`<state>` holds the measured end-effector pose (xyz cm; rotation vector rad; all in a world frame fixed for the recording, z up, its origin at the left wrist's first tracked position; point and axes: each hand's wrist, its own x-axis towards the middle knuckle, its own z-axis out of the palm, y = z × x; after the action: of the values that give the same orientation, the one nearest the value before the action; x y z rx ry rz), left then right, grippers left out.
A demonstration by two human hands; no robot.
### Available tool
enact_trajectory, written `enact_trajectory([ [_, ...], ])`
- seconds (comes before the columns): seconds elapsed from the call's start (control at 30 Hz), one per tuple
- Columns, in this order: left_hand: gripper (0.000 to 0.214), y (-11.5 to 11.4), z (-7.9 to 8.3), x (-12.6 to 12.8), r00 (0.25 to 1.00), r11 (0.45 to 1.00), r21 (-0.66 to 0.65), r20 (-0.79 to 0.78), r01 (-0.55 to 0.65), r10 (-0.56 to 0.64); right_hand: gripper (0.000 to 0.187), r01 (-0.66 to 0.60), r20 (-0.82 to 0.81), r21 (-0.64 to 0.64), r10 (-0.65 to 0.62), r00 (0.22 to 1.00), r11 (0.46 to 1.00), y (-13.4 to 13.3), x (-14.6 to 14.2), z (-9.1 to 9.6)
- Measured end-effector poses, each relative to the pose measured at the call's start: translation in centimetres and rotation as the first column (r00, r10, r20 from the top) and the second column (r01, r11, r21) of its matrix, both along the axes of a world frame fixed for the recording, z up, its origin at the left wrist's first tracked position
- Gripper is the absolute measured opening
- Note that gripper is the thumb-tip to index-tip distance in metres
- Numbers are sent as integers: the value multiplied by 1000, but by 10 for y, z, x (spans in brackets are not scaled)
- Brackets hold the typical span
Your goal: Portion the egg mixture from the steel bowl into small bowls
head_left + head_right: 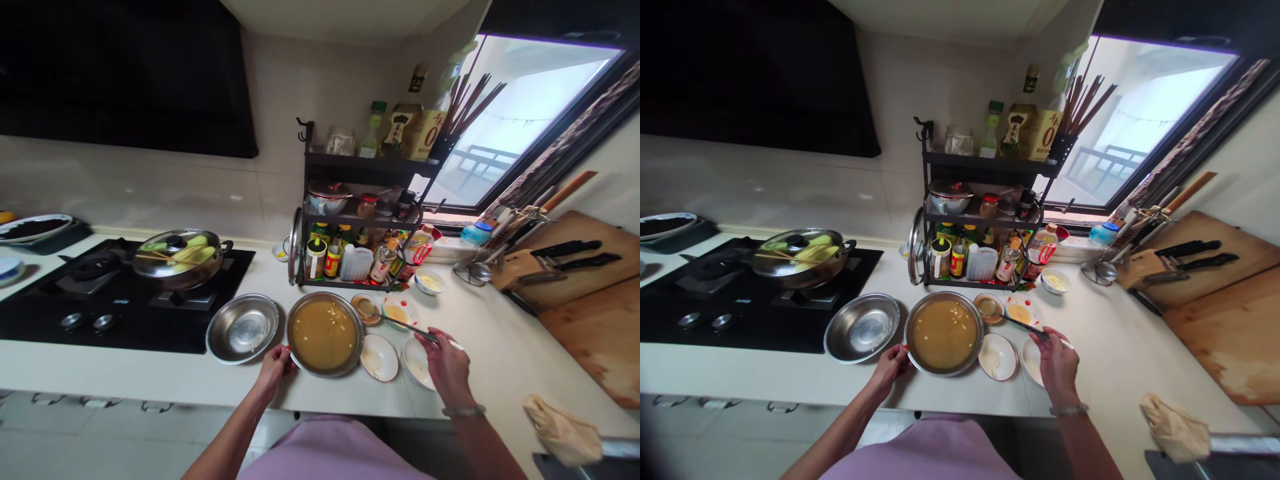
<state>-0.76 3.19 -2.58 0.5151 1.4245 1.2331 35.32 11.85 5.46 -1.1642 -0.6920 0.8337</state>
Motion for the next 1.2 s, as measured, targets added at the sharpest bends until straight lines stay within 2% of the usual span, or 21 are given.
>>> enact_trajectory([
  [0.17, 48, 0, 0, -1, 1000, 1000, -2, -1, -4, 4, 26, 169, -74, 3, -168, 983, 986, 12, 23, -2],
  [0.3, 48, -1, 3, -1, 1000, 1000, -6, 7, 15, -15, 26, 236, 20, 15, -237, 971, 972, 18, 39, -7],
  [0.43, 49, 0, 4, 0, 1000, 1000, 4, -1, 14, -14, 26, 285, 133, -10, -282, 950, 958, 16, 44, -11],
  [0.5, 49, 0, 3, 0, 1000, 1000, 7, -3, 19, -18, 27, 254, 275, -12, -241, 931, 967, 13, 44, -12],
  [0.6, 50, 1, 0, -1, 1000, 1000, 8, 3, 18, -18, 31, 186, 521, -11, -153, 840, 982, 5, 41, -13],
  [0.73, 49, 1, -2, -2, 1000, 1000, -2, 8, 8, -8, 29, 16, 755, 122, -103, 648, 992, -4, 38, -7],
  [0.8, 49, 0, -2, -2, 1000, 1000, -7, 8, 7, -7, 24, -117, 840, 205, -113, 531, 972, -8, 36, -1],
  [0.87, 49, 0, -3, -2, 1000, 1000, -6, 10, 9, -9, 21, -219, 881, 247, -124, 457, 944, -12, 31, 6],
  [0.93, 49, 0, -3, -2, 1000, 1000, -2, 15, 11, -11, 21, -241, 871, 254, -113, 479, 937, -18, 22, 13],
  [1.0, 49, 0, -3, -2, 1000, 1000, 2, 18, 12, -13, 23, -198, 820, 218, -70, 568, 956, -24, 10, 18],
  [1.1, 48, 0, -1, -2, 1000, 1000, -4, 15, 19, -19, 25, -131, 721, 97, 21, 693, 987, -35, -11, 24],
  [1.2, 47, 0, 0, -2, 1000, 1000, -5, 14, 18, -18, 26, -209, 663, 6, 153, 733, 978, -45, -31, 24],
])
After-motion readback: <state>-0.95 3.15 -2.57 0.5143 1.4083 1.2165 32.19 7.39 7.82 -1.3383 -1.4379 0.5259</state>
